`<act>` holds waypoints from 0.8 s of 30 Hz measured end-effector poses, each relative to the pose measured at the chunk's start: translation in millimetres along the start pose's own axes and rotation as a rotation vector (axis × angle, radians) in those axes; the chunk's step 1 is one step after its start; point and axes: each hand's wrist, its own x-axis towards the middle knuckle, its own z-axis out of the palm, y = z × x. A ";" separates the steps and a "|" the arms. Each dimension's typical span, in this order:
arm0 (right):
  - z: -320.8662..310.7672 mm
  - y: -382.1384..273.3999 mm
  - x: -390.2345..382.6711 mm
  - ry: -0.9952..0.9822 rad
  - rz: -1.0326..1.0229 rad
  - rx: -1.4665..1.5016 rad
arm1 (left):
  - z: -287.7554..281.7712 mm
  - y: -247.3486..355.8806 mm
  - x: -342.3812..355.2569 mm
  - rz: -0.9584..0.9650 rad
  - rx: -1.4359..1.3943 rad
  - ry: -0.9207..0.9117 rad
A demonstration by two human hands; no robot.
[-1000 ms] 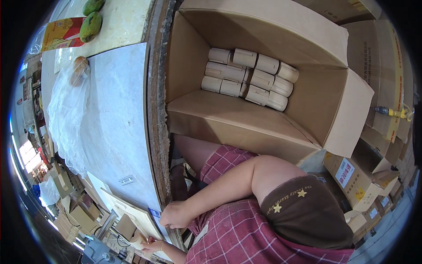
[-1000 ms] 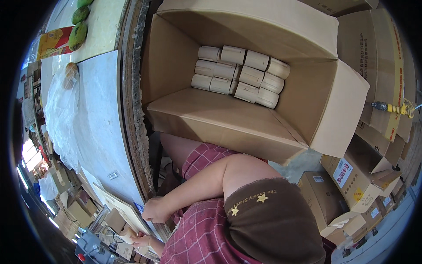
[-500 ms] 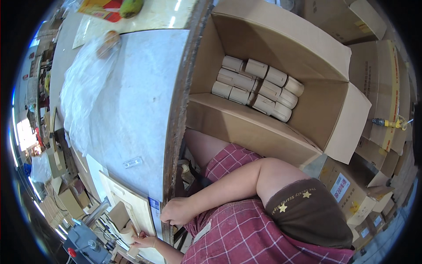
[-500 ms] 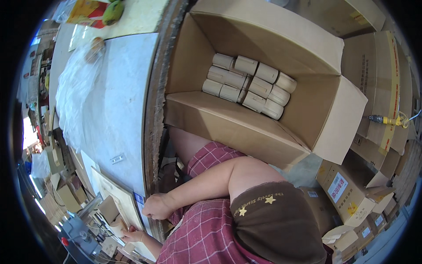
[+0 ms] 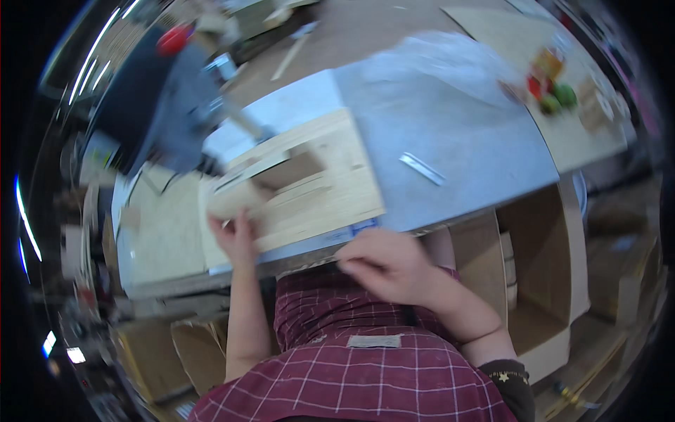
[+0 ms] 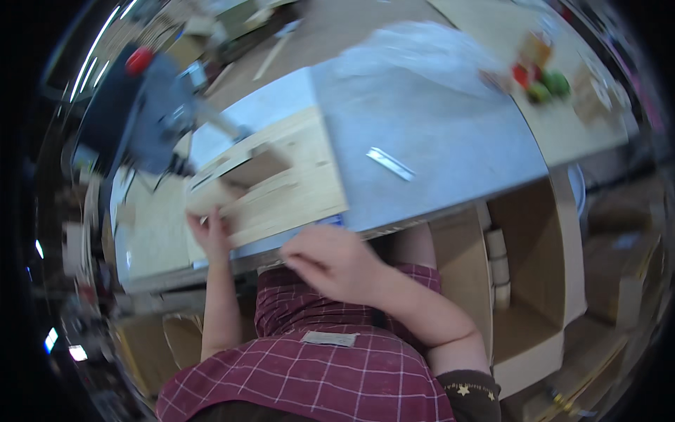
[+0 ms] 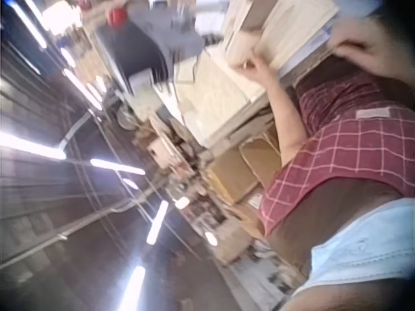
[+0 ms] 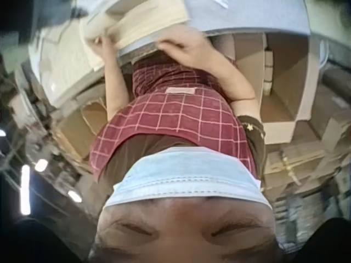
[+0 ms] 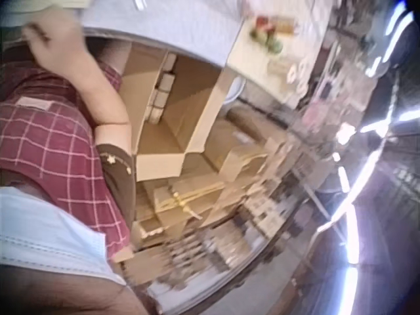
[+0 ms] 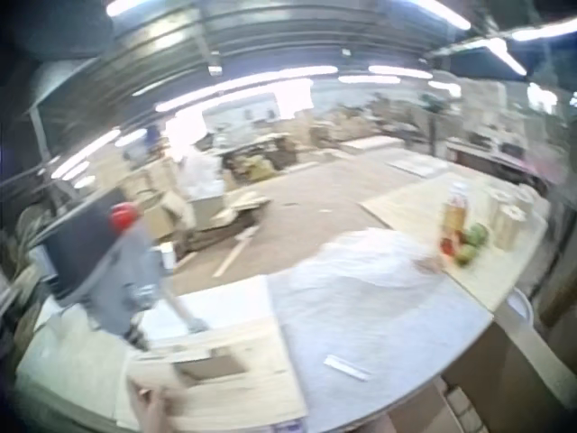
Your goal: Drilling holes into wooden blocks using a drill press in a workshop environment.
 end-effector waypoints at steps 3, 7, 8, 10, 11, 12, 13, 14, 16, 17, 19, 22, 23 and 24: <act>-26.4 -34.2 30.8 0.038 -0.065 -0.107 | 13.6 9.4 -13.4 0.113 -0.012 -0.038; -36.7 -65.7 73.5 0.265 -0.253 -0.263 | 9.2 22.1 -14.9 0.028 0.003 -0.100; -43.7 -72.0 89.8 0.266 -0.350 -0.320 | 8.0 21.5 -14.6 0.019 -0.014 -0.078; -55.0 -86.1 124.8 0.307 -0.465 -0.434 | 8.5 19.7 -14.6 0.065 0.096 -0.070; -64.1 -93.1 143.4 0.279 -0.559 -0.473 | 11.7 22.7 -13.3 0.055 0.082 -0.105; -60.2 -95.8 162.0 0.400 -0.505 -0.516 | 11.3 24.7 -12.6 0.045 0.076 -0.098; -46.9 -96.2 184.2 0.528 -0.497 -0.512 | 10.3 26.1 -12.7 0.071 0.100 -0.088; -49.8 -97.0 202.1 0.467 -0.416 -0.582 | 10.4 28.0 -12.7 0.100 0.119 -0.088; -55.8 -87.4 239.2 0.423 -0.293 -0.656 | 9.5 33.3 -13.0 0.092 0.131 -0.092; -56.4 -80.4 255.5 0.441 -0.253 -0.665 | 10.7 34.3 -12.4 0.094 0.151 -0.095; -45.6 -68.2 274.3 0.358 -0.101 -0.694 | 11.1 30.5 -11.4 0.111 0.156 -0.101; -18.5 -65.3 280.7 0.181 0.140 -0.723 | 9.7 28.8 -11.1 0.155 0.197 -0.093; -8.5 -65.9 281.6 0.088 0.228 -0.728 | 8.9 30.1 -11.1 0.182 0.229 -0.083; 4.4 -70.2 280.4 0.084 0.234 -0.727 | 7.6 33.3 -11.7 0.175 0.232 -0.085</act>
